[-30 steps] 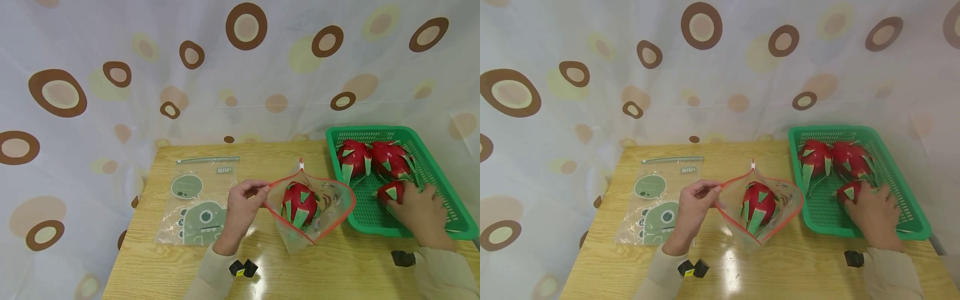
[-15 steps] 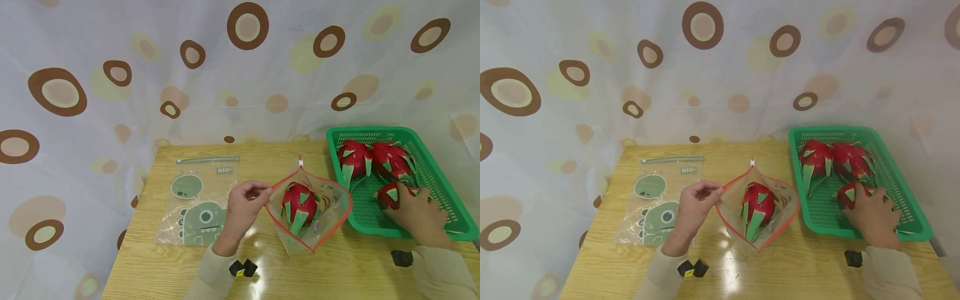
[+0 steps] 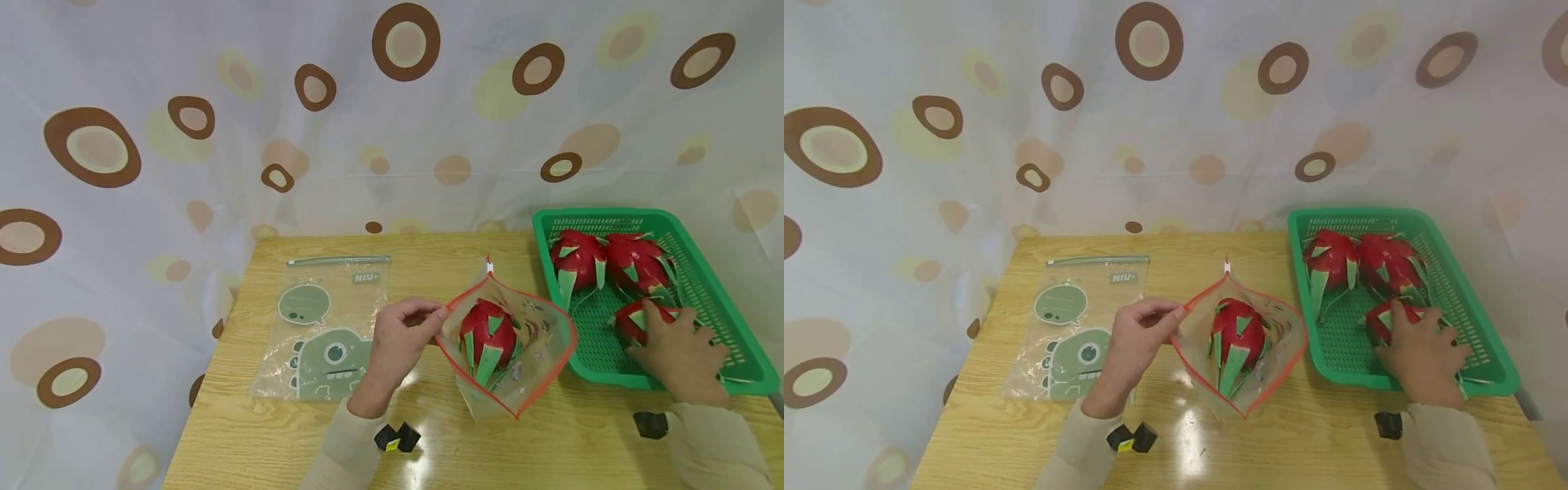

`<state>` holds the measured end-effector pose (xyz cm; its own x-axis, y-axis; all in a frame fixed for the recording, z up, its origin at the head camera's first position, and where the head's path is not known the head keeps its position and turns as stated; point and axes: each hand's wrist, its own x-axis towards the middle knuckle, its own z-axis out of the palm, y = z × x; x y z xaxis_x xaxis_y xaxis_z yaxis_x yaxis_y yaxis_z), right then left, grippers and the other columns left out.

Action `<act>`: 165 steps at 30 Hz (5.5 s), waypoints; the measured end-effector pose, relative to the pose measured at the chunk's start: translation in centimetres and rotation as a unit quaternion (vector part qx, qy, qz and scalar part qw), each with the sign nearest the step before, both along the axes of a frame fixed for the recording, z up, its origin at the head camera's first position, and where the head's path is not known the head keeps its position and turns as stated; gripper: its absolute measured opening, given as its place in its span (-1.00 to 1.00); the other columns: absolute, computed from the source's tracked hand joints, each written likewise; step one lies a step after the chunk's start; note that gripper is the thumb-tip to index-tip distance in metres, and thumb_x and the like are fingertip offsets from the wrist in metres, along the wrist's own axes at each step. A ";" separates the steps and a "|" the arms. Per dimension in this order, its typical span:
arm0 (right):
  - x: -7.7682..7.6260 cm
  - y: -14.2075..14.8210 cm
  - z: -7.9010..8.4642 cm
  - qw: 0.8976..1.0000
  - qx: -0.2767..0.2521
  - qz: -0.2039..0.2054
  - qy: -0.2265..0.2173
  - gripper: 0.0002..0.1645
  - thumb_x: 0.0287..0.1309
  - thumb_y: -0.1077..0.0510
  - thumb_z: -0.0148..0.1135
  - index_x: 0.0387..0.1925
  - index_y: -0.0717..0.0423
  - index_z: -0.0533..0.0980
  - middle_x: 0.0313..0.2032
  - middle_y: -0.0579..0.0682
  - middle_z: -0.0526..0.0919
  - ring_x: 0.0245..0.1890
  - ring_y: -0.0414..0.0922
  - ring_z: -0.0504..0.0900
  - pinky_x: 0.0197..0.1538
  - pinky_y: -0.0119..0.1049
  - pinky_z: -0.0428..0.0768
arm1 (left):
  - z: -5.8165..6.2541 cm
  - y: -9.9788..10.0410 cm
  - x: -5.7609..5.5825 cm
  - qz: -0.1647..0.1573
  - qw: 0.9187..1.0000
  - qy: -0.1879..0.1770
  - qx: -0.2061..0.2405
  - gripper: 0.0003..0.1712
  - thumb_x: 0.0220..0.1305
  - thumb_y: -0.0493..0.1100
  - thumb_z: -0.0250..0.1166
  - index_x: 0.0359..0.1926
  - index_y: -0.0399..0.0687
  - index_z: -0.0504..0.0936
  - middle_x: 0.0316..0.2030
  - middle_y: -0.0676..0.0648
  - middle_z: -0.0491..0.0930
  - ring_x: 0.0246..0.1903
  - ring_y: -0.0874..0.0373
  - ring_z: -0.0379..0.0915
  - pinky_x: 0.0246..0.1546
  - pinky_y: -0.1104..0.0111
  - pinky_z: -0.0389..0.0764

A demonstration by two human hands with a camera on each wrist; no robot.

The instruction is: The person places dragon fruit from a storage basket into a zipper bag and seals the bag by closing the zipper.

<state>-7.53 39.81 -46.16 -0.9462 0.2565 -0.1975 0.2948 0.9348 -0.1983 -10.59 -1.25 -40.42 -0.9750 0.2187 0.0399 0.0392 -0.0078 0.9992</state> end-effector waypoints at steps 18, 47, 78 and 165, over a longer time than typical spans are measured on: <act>0.2 -0.3 0.2 0.998 -0.019 0.041 0.044 0.10 0.04 -0.08 0.40 0.48 0.13 0.05 0.15 0.73 0.07 -0.21 0.65 0.33 -0.58 0.22 0.37 | -0.3 0.4 -0.3 -0.002 0.991 -0.052 0.125 -0.77 0.32 -0.27 0.29 -0.13 -0.42 0.66 -0.36 -0.03 0.65 -0.47 0.23 0.63 -0.32 0.19 0.77; 0.2 -2.0 2.1 0.992 -0.041 0.039 0.114 0.13 0.11 -0.21 0.38 0.50 0.18 0.05 0.18 0.71 0.12 -0.05 0.60 0.32 -0.58 0.16 0.48 | -0.1 0.7 0.1 -0.004 0.987 -0.059 0.148 -0.73 0.32 -0.27 0.30 -0.06 -0.41 0.62 -0.36 -0.01 0.60 -0.44 0.25 0.63 -0.29 0.31 0.76; 0.9 -5.4 7.2 0.981 -0.057 0.008 0.185 0.18 0.06 -0.30 0.39 0.51 0.16 0.06 0.15 0.68 0.23 0.04 0.53 0.27 -0.29 0.47 0.43 | -0.5 0.8 0.1 -0.039 0.991 -0.067 0.109 -0.75 0.33 -0.24 0.28 -0.07 -0.36 0.60 -0.36 0.02 0.58 -0.43 0.27 0.57 -0.26 0.21 0.77; 5.6 -16.4 14.6 0.954 -0.021 0.234 0.188 0.06 -0.15 -0.41 0.48 0.40 -0.26 0.32 0.04 -0.01 0.43 -0.59 -0.36 0.38 -0.62 -0.38 0.35 | -0.9 2.0 0.2 -0.064 0.992 -0.059 0.093 -0.77 0.37 -0.18 0.27 -0.07 -0.25 0.60 -0.41 -0.03 0.59 -0.47 0.22 0.59 -0.26 0.23 0.77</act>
<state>-1.97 23.40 -31.53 -0.9610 -0.2124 0.1769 -0.2523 0.9355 -0.2474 -10.34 0.74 -41.34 -0.9397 0.3414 -0.0218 -0.0919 -0.1904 0.9774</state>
